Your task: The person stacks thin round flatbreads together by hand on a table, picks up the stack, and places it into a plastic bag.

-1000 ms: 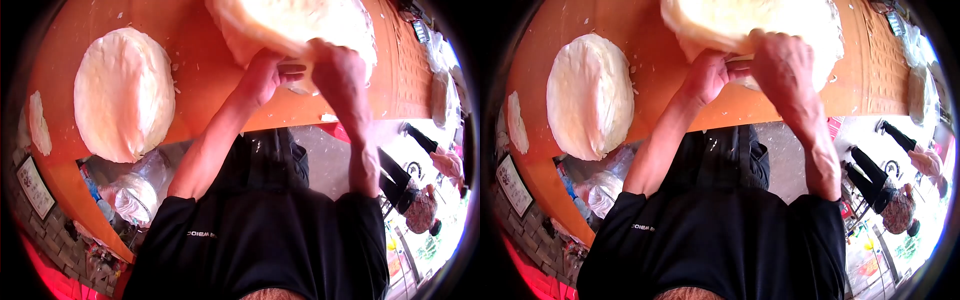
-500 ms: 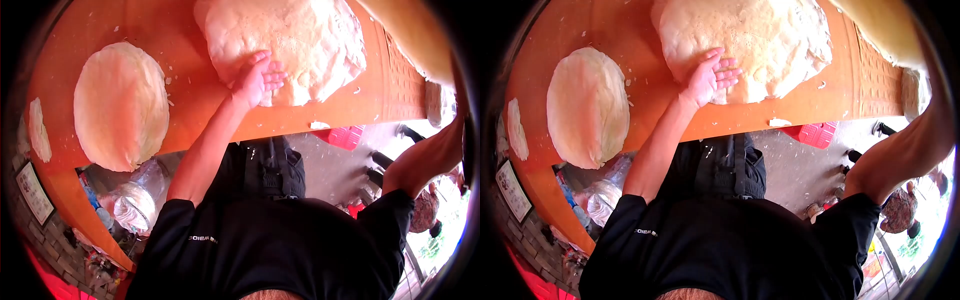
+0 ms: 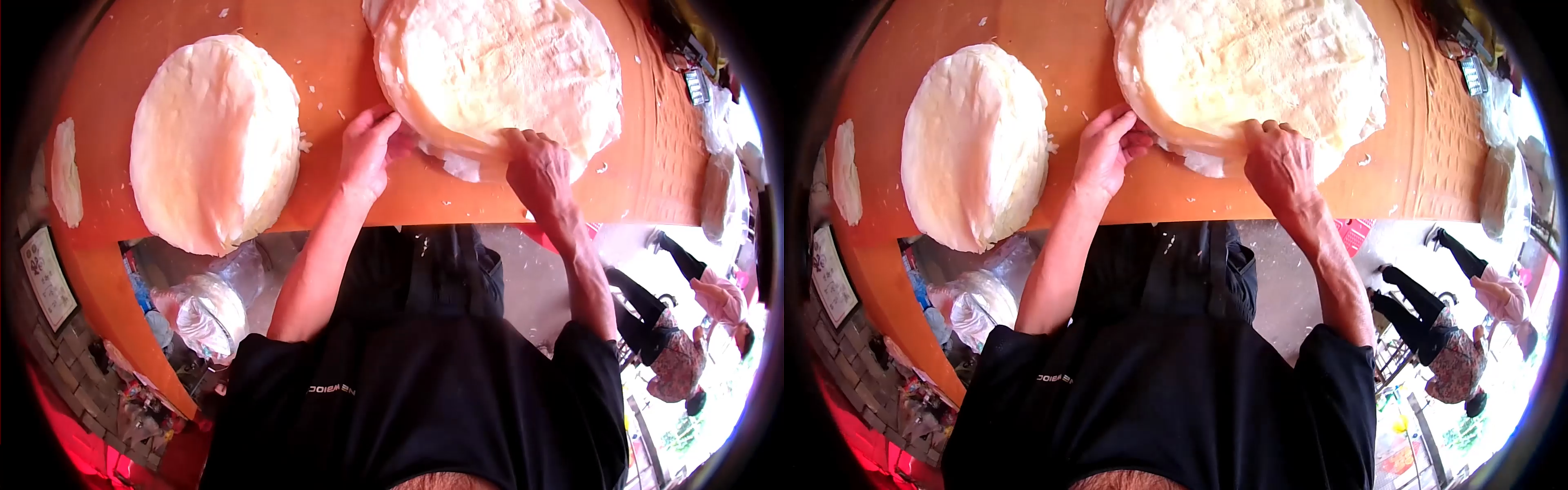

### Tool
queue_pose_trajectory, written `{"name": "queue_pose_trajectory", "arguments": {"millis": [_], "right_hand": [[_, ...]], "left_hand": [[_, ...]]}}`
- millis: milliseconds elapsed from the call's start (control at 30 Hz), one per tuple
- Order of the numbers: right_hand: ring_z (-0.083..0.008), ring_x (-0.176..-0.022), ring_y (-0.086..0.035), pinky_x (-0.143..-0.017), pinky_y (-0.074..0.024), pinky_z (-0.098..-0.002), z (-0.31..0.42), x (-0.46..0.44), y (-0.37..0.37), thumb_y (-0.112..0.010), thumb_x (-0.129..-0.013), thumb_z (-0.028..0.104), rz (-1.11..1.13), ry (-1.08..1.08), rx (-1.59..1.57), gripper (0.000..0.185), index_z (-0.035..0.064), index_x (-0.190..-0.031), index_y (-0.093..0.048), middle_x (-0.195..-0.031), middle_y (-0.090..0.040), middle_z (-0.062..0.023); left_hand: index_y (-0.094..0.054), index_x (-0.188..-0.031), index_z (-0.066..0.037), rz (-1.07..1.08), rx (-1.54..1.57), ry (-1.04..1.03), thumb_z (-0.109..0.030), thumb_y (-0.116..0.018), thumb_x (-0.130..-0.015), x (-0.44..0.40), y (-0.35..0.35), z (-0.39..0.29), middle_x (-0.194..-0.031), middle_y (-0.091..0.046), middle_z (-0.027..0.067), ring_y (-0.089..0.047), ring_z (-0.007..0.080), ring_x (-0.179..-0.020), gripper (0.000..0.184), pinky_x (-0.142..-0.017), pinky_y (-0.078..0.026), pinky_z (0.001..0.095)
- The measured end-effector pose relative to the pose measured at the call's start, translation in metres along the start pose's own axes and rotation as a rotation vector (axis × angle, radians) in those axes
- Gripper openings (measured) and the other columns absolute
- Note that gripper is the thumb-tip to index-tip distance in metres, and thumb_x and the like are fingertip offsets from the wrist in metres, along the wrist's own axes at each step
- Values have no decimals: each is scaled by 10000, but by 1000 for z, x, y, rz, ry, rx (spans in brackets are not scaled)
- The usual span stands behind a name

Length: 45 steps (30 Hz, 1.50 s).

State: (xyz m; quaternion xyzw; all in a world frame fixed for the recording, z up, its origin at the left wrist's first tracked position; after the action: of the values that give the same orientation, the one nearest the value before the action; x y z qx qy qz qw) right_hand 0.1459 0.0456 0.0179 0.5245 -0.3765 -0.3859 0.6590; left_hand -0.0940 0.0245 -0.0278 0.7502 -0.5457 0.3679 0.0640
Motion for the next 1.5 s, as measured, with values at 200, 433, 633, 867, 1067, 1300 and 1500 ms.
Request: {"name": "queue_pose_trajectory", "arguments": {"millis": [200, 433, 633, 867, 1067, 1300, 1500], "right_hand": [[-332, -777, -623, -646, -510, -433, 13, 4, 15, -533, -722, 23, -89, 27, -56, 249, 86, -949, -616, -801, -629, -130], [-344, -890, -602, -748, -498, -430, 20, 12, 25, -704, -698, 203, -62, 31, -164, 415, 51, -1072, -606, -947, -629, -164], [-369, -903, -625, -774, -505, -416, 43, -18, 34, -762, -709, 488, -216, -15, -409, 680, -19, -1128, -590, -958, -643, -213], [-361, -847, -646, -741, -524, -406, 35, -22, 39, -776, -692, 381, -160, -85, -436, 579, -19, -1081, -623, -907, -658, -224], [-399, -864, -632, -735, -522, -445, 57, -32, 20, -710, -729, 467, -212, -162, -252, 638, -11, -1134, -591, -915, -647, -235], [-355, -767, -634, -641, -495, -455, 51, -37, 14, -596, -791, 185, -126, -214, -104, 186, 81, -944, -608, -819, -643, -167], [-337, -725, -619, -582, -501, -423, 80, -48, -1, -620, -733, 144, -124, -94, -11, 193, 69, -903, -568, -782, -608, -158]], "left_hand": [[-578, -986, -42, 16, -91, -21, -184, -547, -924, 1, -3, -9, -835, -627, 27, -598, 112, -720, 158, -648, -481, 236], [-535, -1168, -27, 274, 447, 93, -221, -578, -925, -5, -13, -2, -1087, -605, 87, -573, 215, -1012, 314, -885, -491, 399], [-555, -1174, -28, 418, 333, 12, -97, -582, -904, 2, -27, -10, -1099, -618, 84, -608, 219, -1002, 280, -872, -534, 399], [-533, -1161, -22, 399, 283, -25, -14, -552, -857, 13, -48, -8, -1058, -626, 88, -626, 201, -949, 305, -795, -567, 376], [-583, -1063, 2, 172, 247, -111, 6, -569, -767, -15, -55, 8, -1055, -619, 99, -605, 162, -918, 296, -737, -521, 302], [-440, -1316, -37, 135, 213, -85, -206, -589, -922, -16, -64, 9, -1233, -541, 83, -536, 198, -1117, 454, -913, -487, 348], [-319, -1422, -78, 320, 399, 0, -652, -299, -934, -2, -66, -8, -1377, -449, 69, -446, 224, -1246, 754, -1030, -381, 356]]}}
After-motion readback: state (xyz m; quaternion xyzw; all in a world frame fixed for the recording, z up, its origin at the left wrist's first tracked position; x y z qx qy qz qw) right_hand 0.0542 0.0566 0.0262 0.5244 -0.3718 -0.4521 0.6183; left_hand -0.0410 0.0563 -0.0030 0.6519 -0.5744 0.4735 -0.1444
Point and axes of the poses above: each hand's wrist, its own x-axis away from the middle knuckle, its own y-axis out of the back of the hand, z = x × y, the point moved 2 cm from there along -x, towards the middle knuckle
